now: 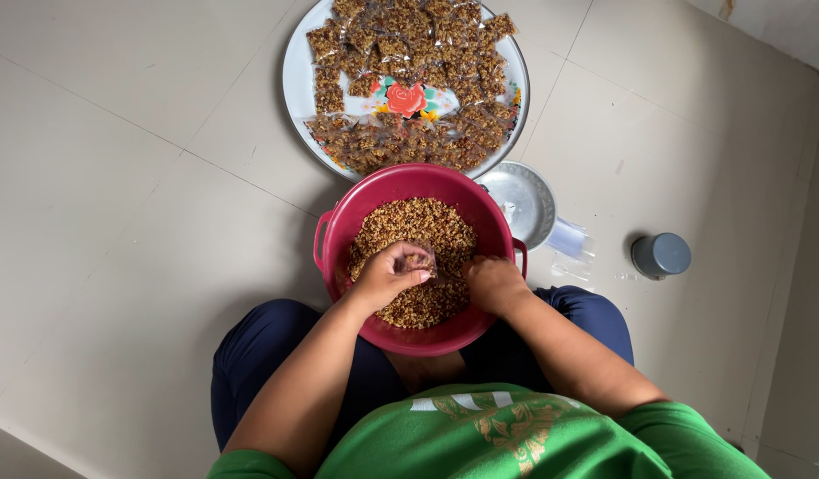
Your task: Sorting through small seeds in a bowl using hands and a spoon
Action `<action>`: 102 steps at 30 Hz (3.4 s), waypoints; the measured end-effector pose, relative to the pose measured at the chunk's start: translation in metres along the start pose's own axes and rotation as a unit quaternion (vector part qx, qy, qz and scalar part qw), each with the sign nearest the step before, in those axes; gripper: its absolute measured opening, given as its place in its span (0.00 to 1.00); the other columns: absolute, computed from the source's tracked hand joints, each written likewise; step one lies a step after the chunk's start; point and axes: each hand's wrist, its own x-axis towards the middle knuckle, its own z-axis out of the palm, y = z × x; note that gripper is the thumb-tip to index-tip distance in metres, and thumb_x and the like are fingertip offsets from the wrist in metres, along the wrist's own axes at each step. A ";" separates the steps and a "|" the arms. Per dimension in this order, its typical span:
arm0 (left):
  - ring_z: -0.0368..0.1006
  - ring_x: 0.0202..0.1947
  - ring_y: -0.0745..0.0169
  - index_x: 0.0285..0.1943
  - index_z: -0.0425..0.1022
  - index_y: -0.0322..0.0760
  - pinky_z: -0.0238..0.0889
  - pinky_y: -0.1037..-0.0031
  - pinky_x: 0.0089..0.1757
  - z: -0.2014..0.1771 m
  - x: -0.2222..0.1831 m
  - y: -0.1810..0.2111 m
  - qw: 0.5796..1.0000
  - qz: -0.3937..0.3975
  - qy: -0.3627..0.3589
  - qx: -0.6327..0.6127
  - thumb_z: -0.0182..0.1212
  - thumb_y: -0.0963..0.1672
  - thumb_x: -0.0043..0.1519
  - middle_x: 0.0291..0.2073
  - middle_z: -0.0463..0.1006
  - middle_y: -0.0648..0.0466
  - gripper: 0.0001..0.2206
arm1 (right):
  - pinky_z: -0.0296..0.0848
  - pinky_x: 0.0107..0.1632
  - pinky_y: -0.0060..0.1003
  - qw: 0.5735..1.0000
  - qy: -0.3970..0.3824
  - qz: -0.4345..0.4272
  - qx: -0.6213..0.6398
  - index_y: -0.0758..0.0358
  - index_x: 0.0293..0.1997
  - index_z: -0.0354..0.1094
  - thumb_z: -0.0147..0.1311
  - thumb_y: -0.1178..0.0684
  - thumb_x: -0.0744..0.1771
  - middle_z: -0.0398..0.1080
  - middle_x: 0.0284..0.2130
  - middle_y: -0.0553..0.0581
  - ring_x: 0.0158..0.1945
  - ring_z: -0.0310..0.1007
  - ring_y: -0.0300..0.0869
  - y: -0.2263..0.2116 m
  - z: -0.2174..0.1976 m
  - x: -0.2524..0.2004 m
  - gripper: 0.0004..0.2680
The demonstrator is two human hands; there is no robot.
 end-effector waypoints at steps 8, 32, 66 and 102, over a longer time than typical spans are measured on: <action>0.74 0.46 0.48 0.59 0.74 0.36 0.70 0.58 0.50 0.002 0.003 -0.008 1.000 0.003 -0.012 -0.023 0.67 0.42 0.62 0.43 0.78 0.40 0.16 | 0.78 0.47 0.51 0.985 0.115 0.003 0.126 0.61 0.45 0.77 0.57 0.49 0.65 0.77 0.39 0.61 0.46 0.78 0.56 0.012 -0.010 -0.009 0.10; 0.78 0.47 0.47 0.44 0.80 0.33 0.75 0.58 0.43 0.004 0.009 -0.001 0.991 0.094 0.080 0.060 0.67 0.41 0.63 0.41 0.82 0.44 0.05 | 0.74 0.48 0.47 0.707 0.300 -0.118 0.629 0.64 0.42 0.80 0.69 0.55 0.64 0.77 0.30 0.62 0.39 0.79 0.54 -0.012 -0.033 -0.011 0.08; 0.78 0.42 0.48 0.51 0.78 0.34 0.74 0.59 0.47 0.020 0.002 0.018 0.996 0.047 0.066 -0.031 0.68 0.43 0.63 0.42 0.81 0.40 0.10 | 0.73 0.44 0.39 0.655 0.312 -0.112 0.679 0.64 0.36 0.80 0.64 0.56 0.66 0.76 0.23 0.59 0.33 0.77 0.45 -0.009 -0.034 -0.002 0.03; 0.77 0.51 0.63 0.59 0.76 0.42 0.71 0.71 0.51 -0.010 0.026 0.015 0.997 -0.065 -0.039 0.032 0.63 0.49 0.61 0.53 0.80 0.53 0.19 | 0.78 0.34 0.38 0.871 0.240 0.074 0.422 0.63 0.44 0.68 0.48 0.61 0.70 0.75 0.39 0.62 0.39 0.77 0.49 0.132 -0.152 0.226 0.03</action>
